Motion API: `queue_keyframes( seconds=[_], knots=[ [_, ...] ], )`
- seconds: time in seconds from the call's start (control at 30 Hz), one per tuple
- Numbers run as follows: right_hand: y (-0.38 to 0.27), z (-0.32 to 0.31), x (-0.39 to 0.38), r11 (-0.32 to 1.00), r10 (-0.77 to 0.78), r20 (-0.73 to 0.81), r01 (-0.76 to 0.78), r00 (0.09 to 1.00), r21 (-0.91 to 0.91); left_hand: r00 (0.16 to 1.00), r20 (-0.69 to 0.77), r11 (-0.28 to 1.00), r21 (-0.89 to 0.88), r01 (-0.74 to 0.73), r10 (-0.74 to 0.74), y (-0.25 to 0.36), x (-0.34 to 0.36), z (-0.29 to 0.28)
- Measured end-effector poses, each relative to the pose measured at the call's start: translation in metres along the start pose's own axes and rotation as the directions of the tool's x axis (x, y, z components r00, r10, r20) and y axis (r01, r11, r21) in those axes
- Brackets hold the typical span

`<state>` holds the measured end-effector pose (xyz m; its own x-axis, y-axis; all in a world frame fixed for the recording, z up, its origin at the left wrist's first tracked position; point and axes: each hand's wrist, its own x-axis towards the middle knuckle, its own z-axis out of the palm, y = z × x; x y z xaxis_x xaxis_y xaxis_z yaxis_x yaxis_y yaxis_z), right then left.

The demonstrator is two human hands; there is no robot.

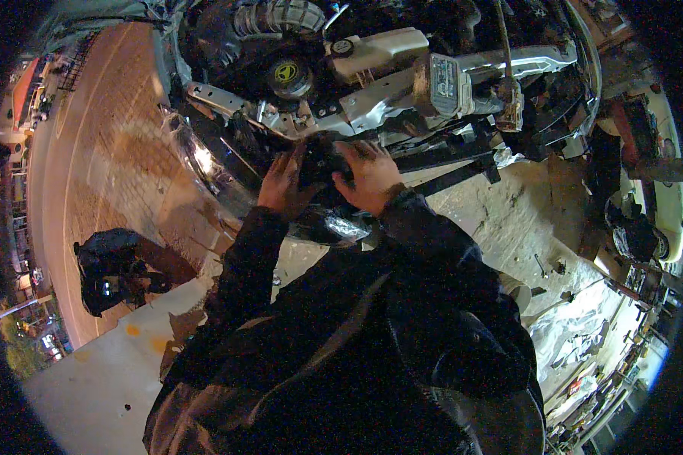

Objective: The person retrieves a bolt from a cluttered workbench, then uses a power impact wrench to remove bolts from the front radiator support of a car with its hood open. After removing the bolts, the person lifts and removes the radiator support assembly and closes the hood.

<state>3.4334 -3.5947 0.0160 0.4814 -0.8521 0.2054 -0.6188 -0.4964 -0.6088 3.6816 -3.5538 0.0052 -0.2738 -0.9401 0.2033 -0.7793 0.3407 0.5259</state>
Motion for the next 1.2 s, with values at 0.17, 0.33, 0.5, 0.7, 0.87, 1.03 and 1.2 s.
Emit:
queue_keyframes(
  seconds=[0.17, 0.33, 0.5, 0.7, 0.87, 1.03, 1.2],
  knots=[
    [-0.006, 0.007, 0.017, 0.988, 0.089, 0.228, -0.057, 0.97, -0.143, 0.998, -0.015, 0.998, 0.033, -0.061, 0.062, 0.002, 0.003, -0.003],
    [-0.008, 0.001, 0.024, 0.988, 0.122, 0.329, -0.082, 0.936, -0.132, 0.994, -0.033, 0.994, 0.045, -0.103, 0.104, 0.002, 0.006, -0.004],
    [-0.014, 0.002, 0.026, 0.978, 0.16, 0.341, -0.102, 0.926, -0.183, 0.99, -0.004, 0.988, 0.067, -0.142, 0.142, -0.001, 0.01, -0.008],
    [-0.01, 0.002, 0.022, 0.971, 0.175, 0.39, -0.094, 0.904, -0.218, 0.982, 0.024, 0.981, 0.048, -0.187, 0.186, 0.0, 0.011, -0.005],
    [-0.008, 0.007, 0.02, 0.969, 0.144, 0.359, -0.059, 0.922, -0.238, 0.984, 0.113, 0.99, 0.011, -0.14, 0.138, -0.004, 0.014, -0.003],
    [-0.009, 0.008, 0.02, 0.97, 0.127, 0.346, -0.044, 0.93, -0.238, 0.988, 0.123, 0.995, 0.028, -0.098, 0.094, 0.0, 0.015, -0.005],
    [-0.013, 0.004, 0.017, 0.966, 0.165, 0.366, -0.076, 0.916, -0.247, 0.986, 0.168, 1.0, 0.01, 0.018, -0.019, 0.012, 0.018, -0.011]
  ],
)
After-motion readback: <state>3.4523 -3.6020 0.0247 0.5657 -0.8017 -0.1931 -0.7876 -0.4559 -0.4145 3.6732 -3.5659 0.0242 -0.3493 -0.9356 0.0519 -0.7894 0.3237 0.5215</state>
